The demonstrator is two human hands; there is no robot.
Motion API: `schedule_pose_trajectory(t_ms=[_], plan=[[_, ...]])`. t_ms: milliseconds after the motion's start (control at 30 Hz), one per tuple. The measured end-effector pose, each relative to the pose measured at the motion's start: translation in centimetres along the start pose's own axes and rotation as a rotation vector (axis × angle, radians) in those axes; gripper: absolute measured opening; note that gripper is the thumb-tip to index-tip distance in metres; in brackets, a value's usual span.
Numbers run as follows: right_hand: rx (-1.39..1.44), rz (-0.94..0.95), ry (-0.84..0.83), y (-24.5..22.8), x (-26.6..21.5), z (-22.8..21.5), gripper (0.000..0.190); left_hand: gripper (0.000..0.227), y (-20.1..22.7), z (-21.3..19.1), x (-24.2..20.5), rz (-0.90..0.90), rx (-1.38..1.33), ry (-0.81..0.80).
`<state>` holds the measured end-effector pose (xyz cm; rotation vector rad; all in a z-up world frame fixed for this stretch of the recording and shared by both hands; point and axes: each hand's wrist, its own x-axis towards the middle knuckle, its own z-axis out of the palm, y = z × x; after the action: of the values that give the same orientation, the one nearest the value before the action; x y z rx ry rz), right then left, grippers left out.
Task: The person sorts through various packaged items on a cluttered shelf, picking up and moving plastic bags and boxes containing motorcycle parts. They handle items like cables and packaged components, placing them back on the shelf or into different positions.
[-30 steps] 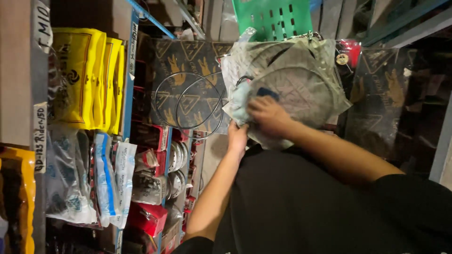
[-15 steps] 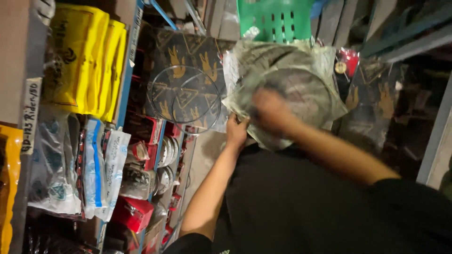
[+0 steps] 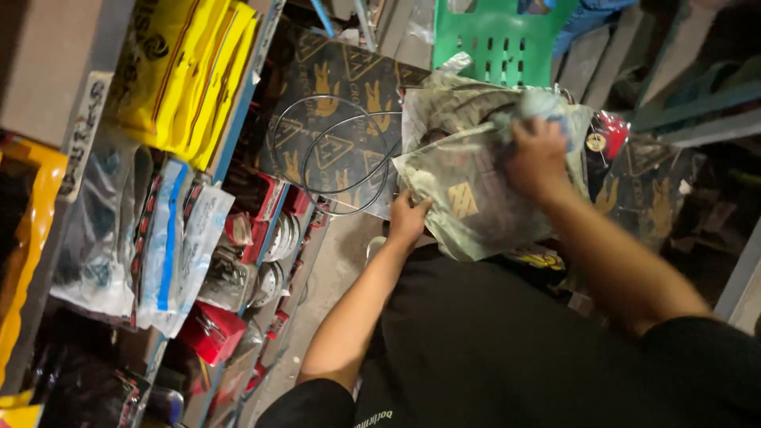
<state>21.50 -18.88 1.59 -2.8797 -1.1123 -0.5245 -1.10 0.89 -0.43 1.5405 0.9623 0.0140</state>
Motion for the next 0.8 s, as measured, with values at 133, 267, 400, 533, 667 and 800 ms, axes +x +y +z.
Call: schedule_pose_trajectory(t_ms=[133,267,400,533,667,800], plan=[[0.269,-0.179,-0.051,-9.4,-1.8,-2.6,0.046,0.04,1.2,-0.4,0.2,0.011,0.048,-0.049],[0.331,-0.332,-0.143,-15.0,-3.1,-4.9,0.034,0.034,-2.0,-1.1,0.8,-0.002,0.254,-0.091],[0.299,-0.309,-0.223,-14.2,-0.9,-3.5,0.021,0.041,2.0,-4.4,-3.7,0.029,0.134,-0.052],[0.425,-0.312,-0.124,-17.3,3.5,-5.3,0.038,0.044,4.3,-9.5,-7.1,0.068,0.073,0.12],[0.588,-0.531,0.161,-24.8,7.1,-7.7,0.041,0.021,7.2,-15.8,-11.9,0.284,0.05,0.49],[0.824,-0.673,0.067,-33.8,9.5,-16.4,0.031,0.016,10.6,-23.2,-16.4,0.418,0.203,0.711]])
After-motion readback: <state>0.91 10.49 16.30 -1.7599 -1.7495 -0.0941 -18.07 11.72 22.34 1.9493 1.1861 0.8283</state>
